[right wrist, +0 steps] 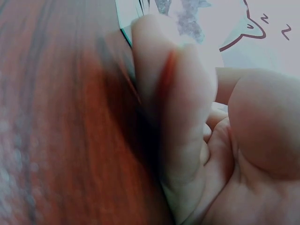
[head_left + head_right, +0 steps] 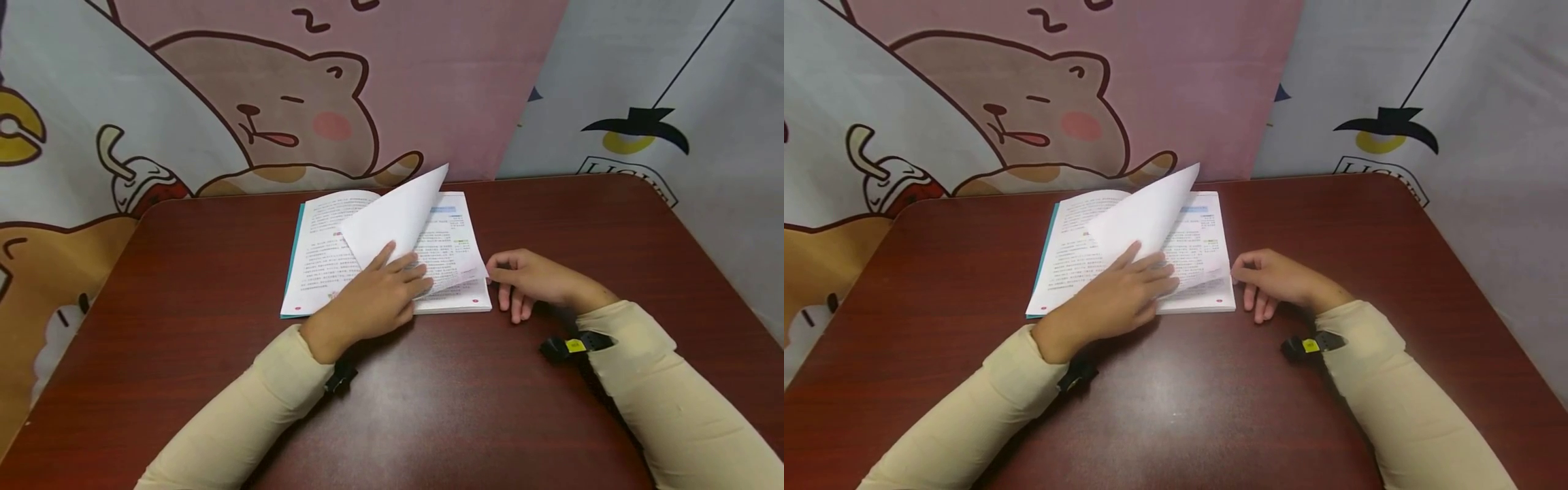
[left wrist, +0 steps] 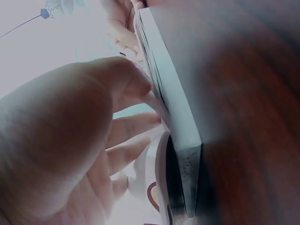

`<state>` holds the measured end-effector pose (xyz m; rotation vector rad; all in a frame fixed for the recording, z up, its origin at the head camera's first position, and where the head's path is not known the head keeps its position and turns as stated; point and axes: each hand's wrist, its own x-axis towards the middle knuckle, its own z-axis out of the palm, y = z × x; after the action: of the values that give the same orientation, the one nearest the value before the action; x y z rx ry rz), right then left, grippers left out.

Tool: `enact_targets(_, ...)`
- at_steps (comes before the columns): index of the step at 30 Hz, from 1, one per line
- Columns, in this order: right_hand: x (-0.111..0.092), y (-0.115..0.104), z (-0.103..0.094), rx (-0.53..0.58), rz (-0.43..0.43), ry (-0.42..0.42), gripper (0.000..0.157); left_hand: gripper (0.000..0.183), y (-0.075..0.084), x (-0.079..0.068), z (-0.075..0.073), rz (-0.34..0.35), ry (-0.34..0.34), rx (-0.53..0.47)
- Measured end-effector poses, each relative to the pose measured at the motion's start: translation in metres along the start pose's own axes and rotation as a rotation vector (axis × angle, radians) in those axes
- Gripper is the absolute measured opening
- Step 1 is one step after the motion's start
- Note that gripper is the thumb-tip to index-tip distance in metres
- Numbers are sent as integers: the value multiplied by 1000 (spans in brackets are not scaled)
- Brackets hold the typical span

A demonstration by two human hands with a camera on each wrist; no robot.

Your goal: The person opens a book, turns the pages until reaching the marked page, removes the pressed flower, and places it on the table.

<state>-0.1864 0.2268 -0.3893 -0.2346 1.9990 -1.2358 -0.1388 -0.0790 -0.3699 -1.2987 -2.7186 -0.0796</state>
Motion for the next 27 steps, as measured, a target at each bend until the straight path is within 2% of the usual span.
enact_targets(4,0,0,0,8,4,-2,33,40,0,0,0,6,11,10)
enact_targets(9,0,0,0,-2,-2,-7,35,39,1,-1,-2,-24,-6,17)
enact_targets(16,1,-1,1,-6,18,12,29,38,0,-2,-2,-60,0,-8)
enact_targets(22,1,-2,1,1,18,8,30,40,1,-1,-1,-100,-46,-51)
enact_targets(27,-2,-4,1,6,17,-1,34,42,2,-1,-2,-129,-83,-48)
